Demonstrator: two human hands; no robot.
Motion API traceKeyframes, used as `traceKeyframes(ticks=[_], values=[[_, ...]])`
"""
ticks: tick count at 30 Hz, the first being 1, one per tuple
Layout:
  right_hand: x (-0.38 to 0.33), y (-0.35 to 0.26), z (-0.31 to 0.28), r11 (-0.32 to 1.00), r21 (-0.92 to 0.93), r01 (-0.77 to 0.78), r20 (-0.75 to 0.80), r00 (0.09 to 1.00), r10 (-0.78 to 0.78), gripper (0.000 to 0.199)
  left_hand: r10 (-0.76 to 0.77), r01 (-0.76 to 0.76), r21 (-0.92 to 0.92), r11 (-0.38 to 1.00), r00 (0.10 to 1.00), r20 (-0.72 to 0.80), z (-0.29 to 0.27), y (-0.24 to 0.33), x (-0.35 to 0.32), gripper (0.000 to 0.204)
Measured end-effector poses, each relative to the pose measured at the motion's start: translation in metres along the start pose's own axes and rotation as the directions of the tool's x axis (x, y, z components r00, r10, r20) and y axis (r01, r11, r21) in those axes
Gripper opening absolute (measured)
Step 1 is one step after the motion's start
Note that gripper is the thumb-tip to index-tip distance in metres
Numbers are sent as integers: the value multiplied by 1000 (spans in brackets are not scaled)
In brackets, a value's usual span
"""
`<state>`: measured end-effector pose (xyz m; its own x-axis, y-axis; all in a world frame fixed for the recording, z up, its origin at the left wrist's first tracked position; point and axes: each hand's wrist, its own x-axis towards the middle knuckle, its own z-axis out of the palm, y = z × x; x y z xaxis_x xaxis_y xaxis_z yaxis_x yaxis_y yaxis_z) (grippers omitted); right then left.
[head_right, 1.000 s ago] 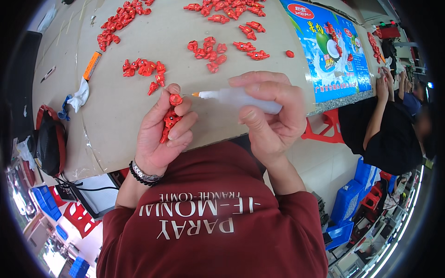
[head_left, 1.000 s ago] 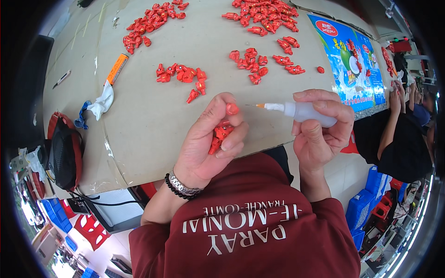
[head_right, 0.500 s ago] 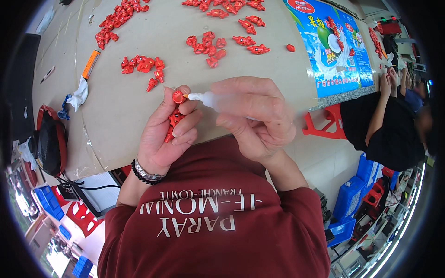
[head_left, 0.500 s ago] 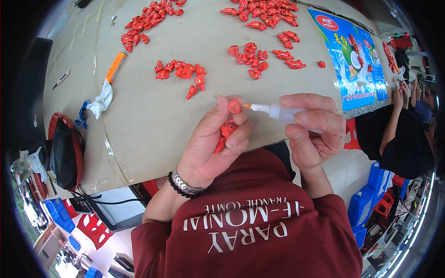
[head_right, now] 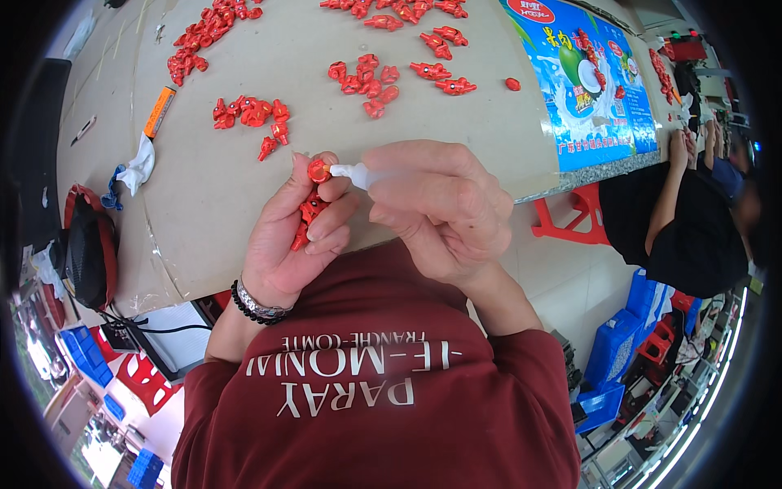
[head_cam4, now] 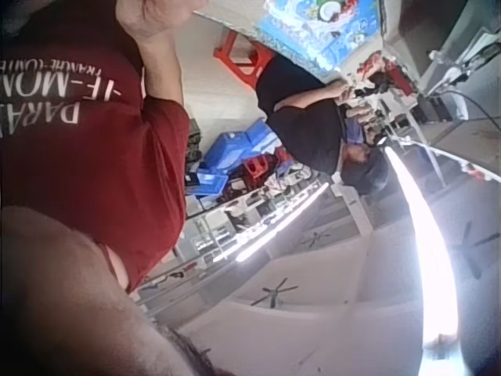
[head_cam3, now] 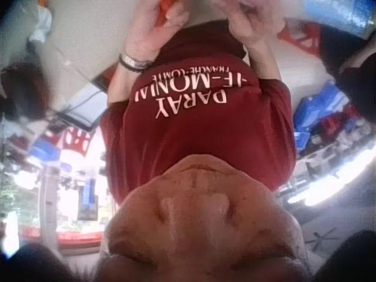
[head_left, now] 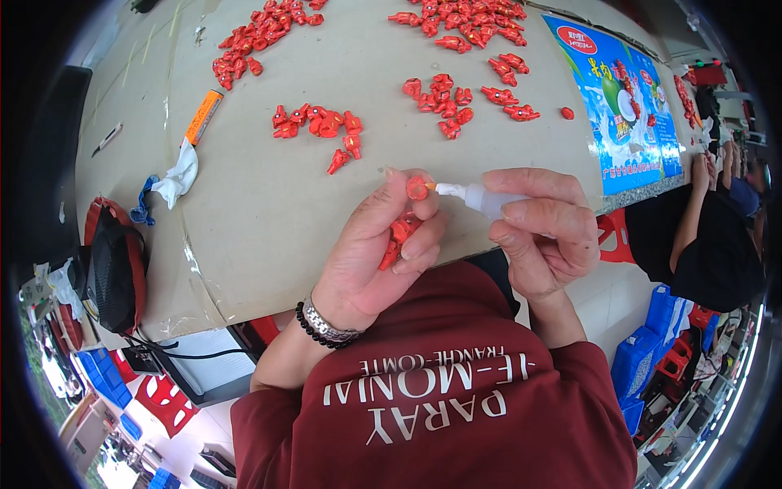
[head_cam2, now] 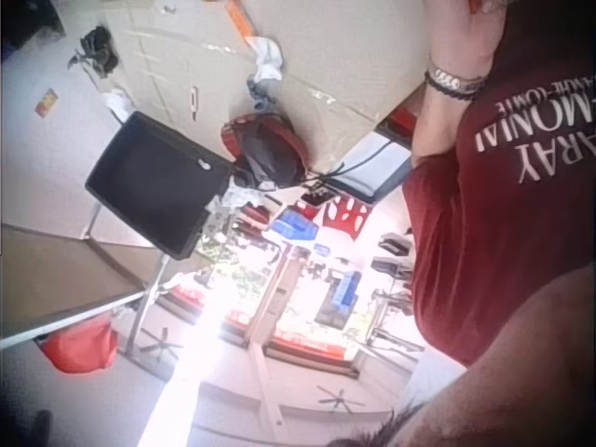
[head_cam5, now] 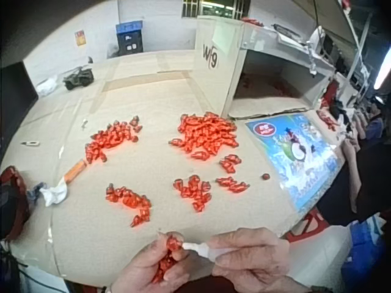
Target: The person fills small red candy wrappers with a white substance using a squeeze bottle. They pick up a wrapper, apply the substance, and then place the filled item into a red bowl. The process is repeated continuously throughout the video.
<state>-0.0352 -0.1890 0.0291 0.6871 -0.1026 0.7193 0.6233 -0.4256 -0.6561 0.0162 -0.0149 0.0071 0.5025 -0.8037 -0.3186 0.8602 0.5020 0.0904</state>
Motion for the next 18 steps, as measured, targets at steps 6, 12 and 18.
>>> traceKeyframes(ticks=[6, 12, 18], values=[[1, 0, -3, 1000, 14, 16, -17, 1000, -16, 23, 25, -26, 39, 999, 1000, 11, -4, 1, 0, 26], [1, -1, -6, 999, 36, 6, -18, 1000, -5, 24, 54, -55, 68, 996, 998, 26, -6, 3, 1, 23], [-1, 2, -3, 1000, 19, 18, -36, 999, -18, 24, 48, -49, 68, 997, 999, 17, -3, 3, 0, 22]])
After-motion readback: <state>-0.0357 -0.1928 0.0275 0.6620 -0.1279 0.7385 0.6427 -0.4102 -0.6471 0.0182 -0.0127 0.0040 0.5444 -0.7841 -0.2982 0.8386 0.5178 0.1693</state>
